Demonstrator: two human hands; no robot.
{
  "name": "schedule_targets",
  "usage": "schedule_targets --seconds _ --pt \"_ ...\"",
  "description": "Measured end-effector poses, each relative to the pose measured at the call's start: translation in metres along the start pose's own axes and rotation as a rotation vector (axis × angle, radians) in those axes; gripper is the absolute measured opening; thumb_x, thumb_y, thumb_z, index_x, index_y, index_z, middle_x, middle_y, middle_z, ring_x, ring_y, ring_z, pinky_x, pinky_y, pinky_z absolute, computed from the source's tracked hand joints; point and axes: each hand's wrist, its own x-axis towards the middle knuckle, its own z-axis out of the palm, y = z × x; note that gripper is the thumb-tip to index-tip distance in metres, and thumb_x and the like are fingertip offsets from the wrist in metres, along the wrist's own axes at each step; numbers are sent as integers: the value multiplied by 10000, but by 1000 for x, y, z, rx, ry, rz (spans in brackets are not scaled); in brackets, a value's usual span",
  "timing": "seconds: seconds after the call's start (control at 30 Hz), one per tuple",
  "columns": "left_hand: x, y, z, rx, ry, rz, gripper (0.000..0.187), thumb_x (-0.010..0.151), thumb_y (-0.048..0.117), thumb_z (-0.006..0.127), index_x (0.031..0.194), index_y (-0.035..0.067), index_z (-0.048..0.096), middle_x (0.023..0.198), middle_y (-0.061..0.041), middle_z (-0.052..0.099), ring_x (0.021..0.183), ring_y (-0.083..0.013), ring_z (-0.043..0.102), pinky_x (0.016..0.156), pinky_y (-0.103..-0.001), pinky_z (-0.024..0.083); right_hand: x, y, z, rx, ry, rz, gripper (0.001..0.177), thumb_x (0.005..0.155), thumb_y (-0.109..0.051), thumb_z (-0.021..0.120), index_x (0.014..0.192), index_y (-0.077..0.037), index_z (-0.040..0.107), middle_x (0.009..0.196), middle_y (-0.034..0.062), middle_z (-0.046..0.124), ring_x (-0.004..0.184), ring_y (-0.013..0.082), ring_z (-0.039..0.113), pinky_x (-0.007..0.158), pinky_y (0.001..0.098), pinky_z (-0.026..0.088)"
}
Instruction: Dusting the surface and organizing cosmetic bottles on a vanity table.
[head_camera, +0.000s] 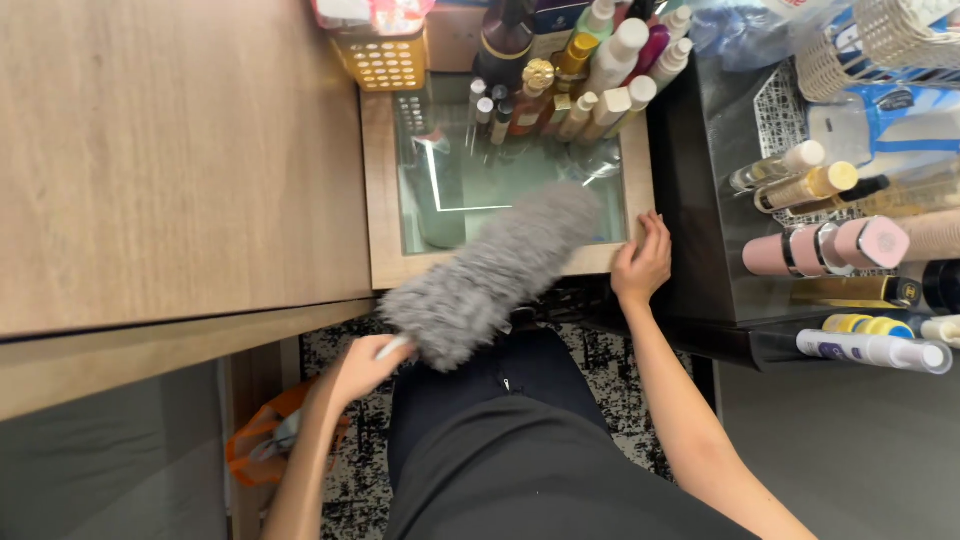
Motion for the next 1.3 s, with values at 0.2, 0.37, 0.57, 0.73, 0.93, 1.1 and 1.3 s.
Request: schedule_targets --seconds 0.2,0.37,0.57,0.73,0.93,1.1,1.3 --pt "-7 -79 24 -340 144 -127 538 873 555 571 631 85 674 474 -84 544 454 -229 543 507 -358 462 2 -4 0 23 41 5 411 799 -62 502 1198 -97 590 1266 60 548 1173 288 550 954 419 433" --pt "-11 -41 58 -325 226 -165 543 947 529 482 764 62 688 542 -89 627 521 -191 604 520 -331 480 2 4 7 29 59 -12 428 784 -55 498 1200 -91 592 1285 60 538 1195 291 537 972 418 419" --pt "-9 -11 41 -498 333 -223 513 952 387 461 1055 -56 697 999 -313 678 977 -411 652 846 -509 497 4 7 7 31 54 -31 436 771 -79 501 1197 -82 593 1272 75 548 1209 301 533 982 421 421" --pt "-33 23 27 -285 166 -254 412 992 444 399 846 70 489 624 -61 406 513 -172 398 576 -321 287 8 -19 -11 59 77 -38 410 795 -31 478 1187 5 592 1247 162 593 1199 360 545 978 440 428" --pt "-13 5 37 -314 341 -273 534 948 462 444 1076 2 683 1021 -298 678 1077 -427 617 897 -522 484 8 -4 6 24 88 -31 420 781 -52 503 1186 -67 610 1257 87 565 1203 310 545 976 436 433" --pt "-7 -5 45 -403 363 -267 501 949 348 450 1078 -84 667 1047 -391 622 1102 -491 571 907 -573 465 1 20 10 21 107 -115 471 706 -8 515 1164 -57 611 1201 144 581 1169 351 556 975 438 426" --pt "-29 -10 50 -161 236 -261 499 909 531 498 1052 111 727 919 -215 720 953 -391 679 761 -483 556 1 9 11 55 81 -27 449 756 -33 492 1187 -80 611 1255 80 568 1189 292 548 986 408 411"
